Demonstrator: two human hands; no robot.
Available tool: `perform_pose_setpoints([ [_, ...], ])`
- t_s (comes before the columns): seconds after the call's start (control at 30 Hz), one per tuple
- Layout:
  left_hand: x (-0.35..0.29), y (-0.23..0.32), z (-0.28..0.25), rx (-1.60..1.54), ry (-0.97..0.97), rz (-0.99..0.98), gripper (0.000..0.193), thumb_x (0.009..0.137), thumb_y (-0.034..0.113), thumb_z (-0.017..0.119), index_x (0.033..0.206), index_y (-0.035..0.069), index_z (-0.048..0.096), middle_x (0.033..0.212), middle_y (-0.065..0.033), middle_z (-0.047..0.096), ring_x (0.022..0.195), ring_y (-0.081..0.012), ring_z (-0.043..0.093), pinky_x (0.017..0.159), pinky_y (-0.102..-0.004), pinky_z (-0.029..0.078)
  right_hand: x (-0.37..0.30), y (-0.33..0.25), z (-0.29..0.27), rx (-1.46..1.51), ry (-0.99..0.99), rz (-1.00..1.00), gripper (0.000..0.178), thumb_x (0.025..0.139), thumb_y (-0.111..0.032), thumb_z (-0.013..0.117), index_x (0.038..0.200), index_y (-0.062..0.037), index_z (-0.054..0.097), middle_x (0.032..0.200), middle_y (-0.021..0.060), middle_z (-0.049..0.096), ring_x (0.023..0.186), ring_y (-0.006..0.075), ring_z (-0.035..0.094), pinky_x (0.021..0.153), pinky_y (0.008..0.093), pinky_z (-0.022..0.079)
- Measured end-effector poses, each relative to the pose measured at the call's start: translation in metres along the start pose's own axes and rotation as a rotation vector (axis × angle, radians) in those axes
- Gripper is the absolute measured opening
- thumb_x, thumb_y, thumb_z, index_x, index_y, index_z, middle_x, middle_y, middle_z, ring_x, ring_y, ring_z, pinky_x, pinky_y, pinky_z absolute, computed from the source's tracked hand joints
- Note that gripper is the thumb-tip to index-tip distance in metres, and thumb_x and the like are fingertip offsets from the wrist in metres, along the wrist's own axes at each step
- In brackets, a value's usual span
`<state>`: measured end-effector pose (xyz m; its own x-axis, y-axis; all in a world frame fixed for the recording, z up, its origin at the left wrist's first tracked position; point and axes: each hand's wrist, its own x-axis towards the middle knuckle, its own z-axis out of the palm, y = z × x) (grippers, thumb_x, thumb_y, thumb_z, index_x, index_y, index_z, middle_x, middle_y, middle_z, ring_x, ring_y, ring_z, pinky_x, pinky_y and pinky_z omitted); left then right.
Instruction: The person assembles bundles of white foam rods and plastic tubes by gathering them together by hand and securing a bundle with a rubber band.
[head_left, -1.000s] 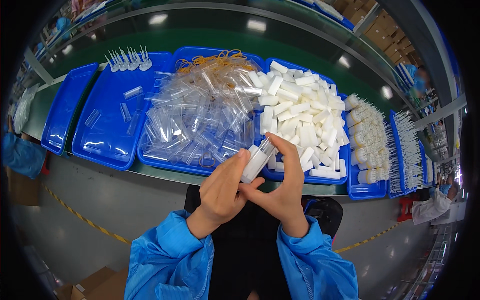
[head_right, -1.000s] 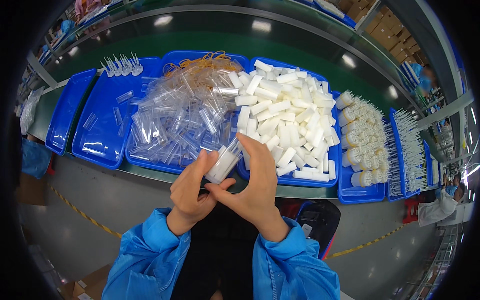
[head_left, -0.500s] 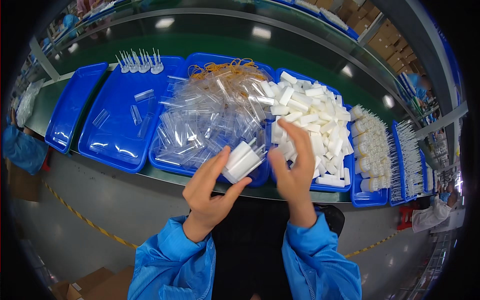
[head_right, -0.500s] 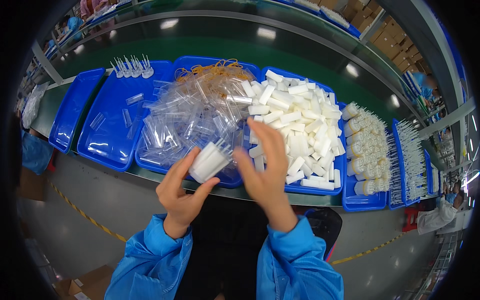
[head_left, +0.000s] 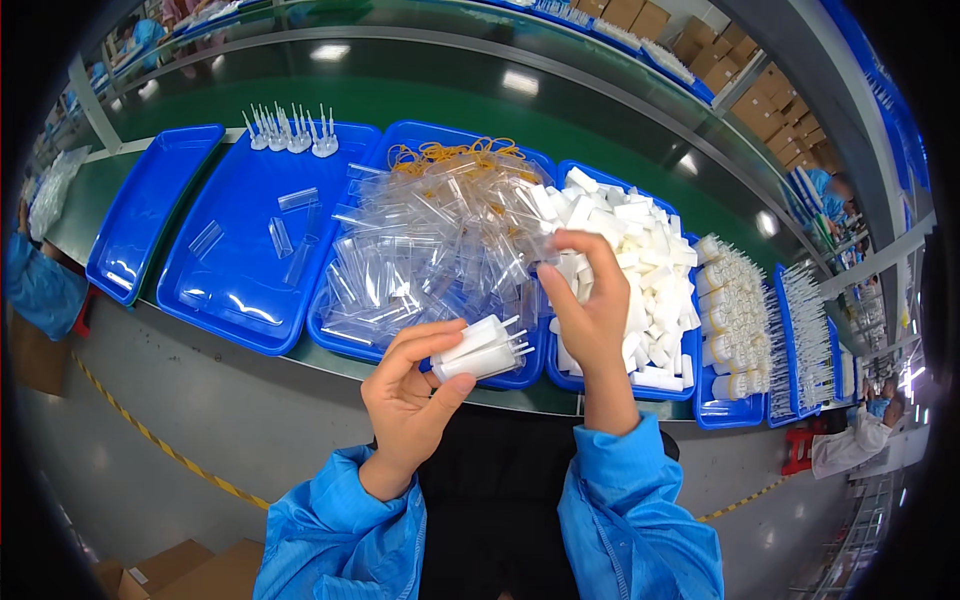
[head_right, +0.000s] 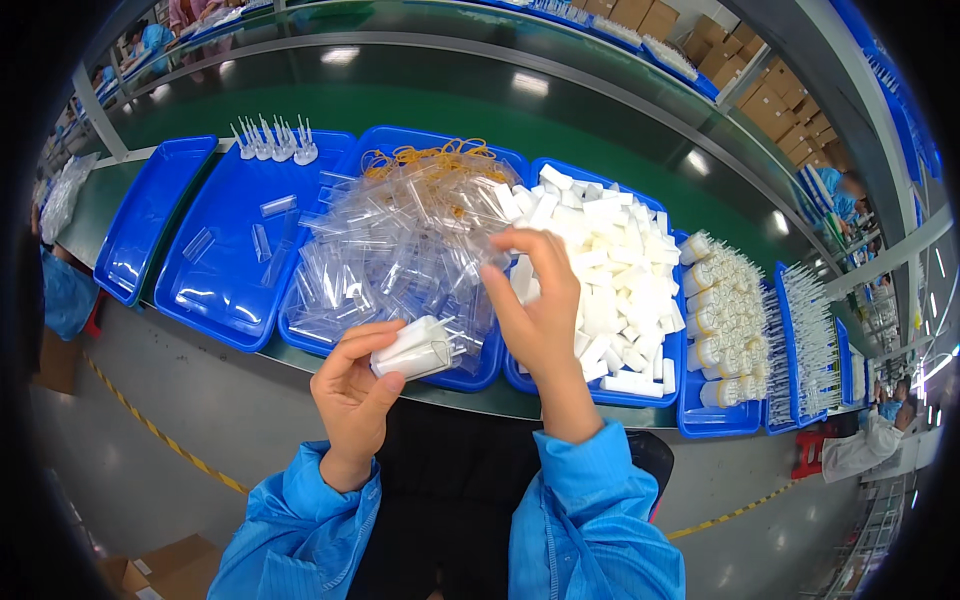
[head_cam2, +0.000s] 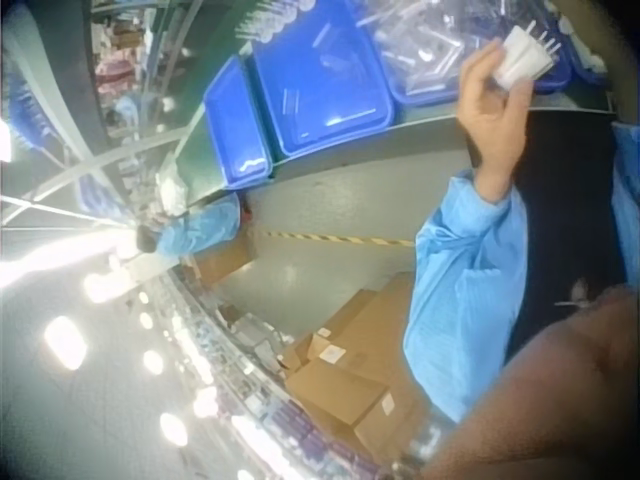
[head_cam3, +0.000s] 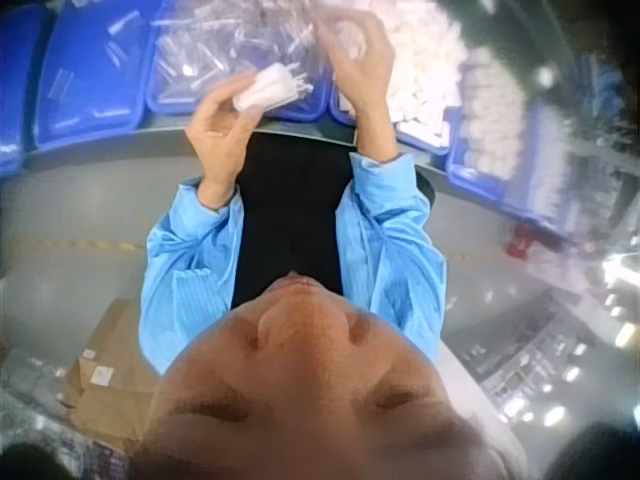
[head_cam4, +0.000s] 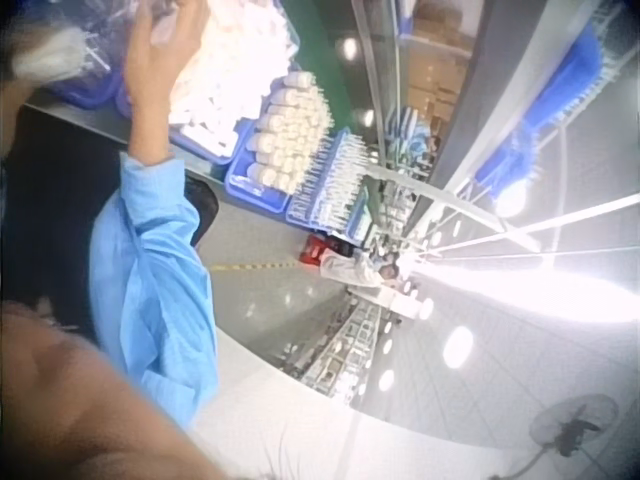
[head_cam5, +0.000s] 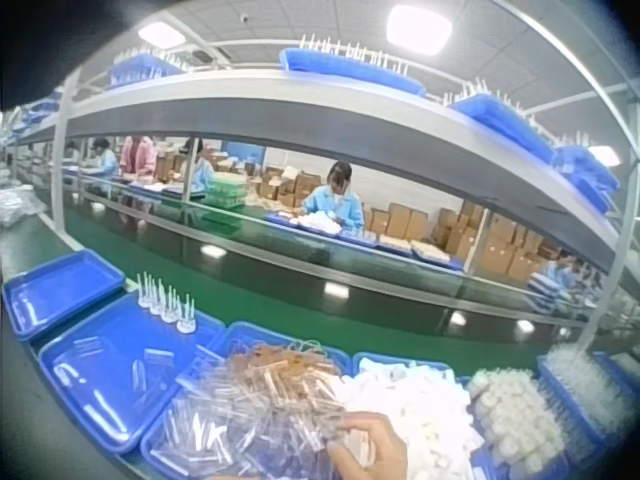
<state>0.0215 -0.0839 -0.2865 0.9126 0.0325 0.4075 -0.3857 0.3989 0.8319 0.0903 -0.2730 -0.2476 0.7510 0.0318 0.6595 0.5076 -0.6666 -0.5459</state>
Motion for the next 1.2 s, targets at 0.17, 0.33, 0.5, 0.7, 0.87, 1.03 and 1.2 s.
perform_pose_setpoints([
  [0.17,-0.004,-0.010,0.009,0.046,0.009,0.089,0.032,0.082,-0.006,0.072,0.112,-0.006,0.061,0.124,-0.0191,0.054,0.110,-0.0237,0.059,0.089,-0.0343,0.056,-0.042,-0.015,-0.017,0.814,-0.127,0.162,0.027,0.088,0.000,0.060,0.114,-0.0001,0.052,0.120,0.0179,0.059,0.121,0.0274,0.053,0.107,0.0414,0.036],
  [0.33,-0.005,-0.010,0.023,0.108,0.007,0.112,0.032,0.082,-0.006,0.072,0.112,-0.005,0.061,0.123,-0.0178,0.053,0.113,-0.0240,0.058,0.090,-0.0335,0.055,-0.055,-0.019,-0.035,0.767,-0.171,0.091,0.024,0.089,0.001,0.057,0.112,-0.0024,0.050,0.124,0.0221,0.061,0.123,0.0312,0.052,0.109,0.0439,0.034],
  [0.5,-0.006,-0.007,0.036,0.190,-0.031,0.032,0.036,0.081,-0.006,0.072,0.115,-0.004,0.061,0.122,-0.0148,0.051,0.115,-0.0242,0.056,0.092,-0.0319,0.053,-0.066,-0.027,-0.053,0.594,-0.146,0.060,0.024,0.091,-0.002,0.057,0.113,-0.0029,0.047,0.126,0.0248,0.061,0.127,0.0338,0.051,0.111,0.0490,0.032],
  [0.7,-0.006,-0.011,0.039,0.293,-0.078,0.177,0.035,0.078,-0.007,0.074,0.111,0.000,0.067,0.120,-0.0144,0.051,0.113,-0.0256,0.057,0.092,-0.0334,0.051,-0.076,-0.033,-0.060,0.627,-0.139,0.030,0.025,0.093,-0.005,0.057,0.115,-0.0027,0.045,0.127,0.0264,0.060,0.128,0.0379,0.052,0.112,0.0541,0.029],
  [0.87,-0.001,-0.006,0.042,0.461,-0.072,0.208,0.030,0.075,-0.007,0.074,0.103,0.004,0.071,0.119,-0.0147,0.053,0.112,-0.0267,0.057,0.091,-0.0340,0.049,-0.072,-0.034,-0.060,0.636,-0.135,0.002,0.025,0.094,-0.005,0.056,0.115,-0.0035,0.044,0.124,0.0244,0.062,0.125,0.0378,0.054,0.111,0.0532,0.030],
  [1.03,-0.003,-0.002,0.044,0.269,-0.091,0.071,0.029,0.080,-0.005,0.072,0.109,0.000,0.069,0.122,-0.0138,0.052,0.114,-0.0239,0.055,0.094,-0.0327,0.048,-0.069,-0.030,-0.061,0.483,-0.121,-0.143,0.027,0.091,-0.003,0.059,0.115,-0.0035,0.046,0.120,0.0210,0.066,0.118,0.0384,0.058,0.107,0.0504,0.036],
  [1.2,-0.005,-0.006,0.036,0.057,-0.071,-0.065,0.030,0.085,-0.004,0.069,0.115,-0.004,0.065,0.123,-0.0130,0.050,0.115,-0.0208,0.054,0.093,-0.0313,0.049,-0.074,-0.024,-0.069,0.320,-0.198,-0.128,0.027,0.090,-0.002,0.060,0.116,-0.0012,0.051,0.105,0.0206,0.068,0.102,0.0325,0.063,0.089,0.0436,0.049],
])
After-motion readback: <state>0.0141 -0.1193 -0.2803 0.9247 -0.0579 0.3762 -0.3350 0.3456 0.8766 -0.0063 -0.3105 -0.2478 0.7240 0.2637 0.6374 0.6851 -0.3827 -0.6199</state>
